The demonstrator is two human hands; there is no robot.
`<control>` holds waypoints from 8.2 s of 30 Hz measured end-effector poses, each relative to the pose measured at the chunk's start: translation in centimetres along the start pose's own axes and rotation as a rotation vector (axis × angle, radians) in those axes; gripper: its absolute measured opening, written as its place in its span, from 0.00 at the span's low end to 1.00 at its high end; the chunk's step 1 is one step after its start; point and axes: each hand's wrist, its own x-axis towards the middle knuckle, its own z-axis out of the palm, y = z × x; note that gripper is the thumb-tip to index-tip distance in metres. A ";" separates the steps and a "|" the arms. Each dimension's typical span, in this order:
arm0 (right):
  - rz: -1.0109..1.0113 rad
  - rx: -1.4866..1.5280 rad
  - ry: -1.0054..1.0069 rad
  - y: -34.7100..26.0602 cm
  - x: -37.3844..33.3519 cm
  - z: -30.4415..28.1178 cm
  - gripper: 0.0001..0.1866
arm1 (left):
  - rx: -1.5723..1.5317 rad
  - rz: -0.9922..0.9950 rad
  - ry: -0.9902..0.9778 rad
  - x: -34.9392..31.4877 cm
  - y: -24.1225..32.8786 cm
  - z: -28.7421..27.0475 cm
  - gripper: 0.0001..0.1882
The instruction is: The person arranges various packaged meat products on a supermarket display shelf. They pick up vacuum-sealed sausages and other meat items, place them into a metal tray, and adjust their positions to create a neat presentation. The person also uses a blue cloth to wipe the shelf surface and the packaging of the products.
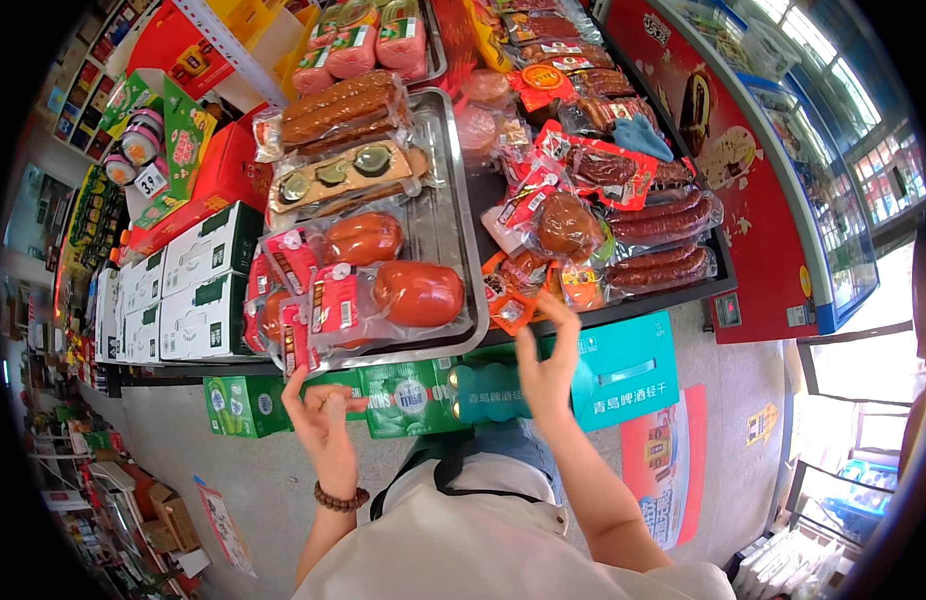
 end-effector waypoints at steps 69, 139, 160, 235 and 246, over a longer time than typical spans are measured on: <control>-0.071 0.601 -0.305 -14.2 17.4 -7.1 0.05 | -0.467 0.089 -0.654 6.2 7.8 10.3 0.50; -0.706 -0.317 -0.977 -6.1 17.4 7.5 0.34 | 0.521 0.280 -0.620 21.1 3.7 4.8 0.13; -0.340 0.071 -0.708 -4.8 14.6 5.1 0.35 | 0.599 0.387 -0.534 20.8 4.1 7.1 0.21; -0.122 -0.091 -1.142 24.9 28.4 -47.6 0.20 | 0.309 0.059 0.299 -15.5 7.8 52.5 0.25; -0.354 0.207 -0.878 17.1 39.6 -43.2 0.10 | -0.098 0.924 0.618 -16.2 27.1 54.6 0.19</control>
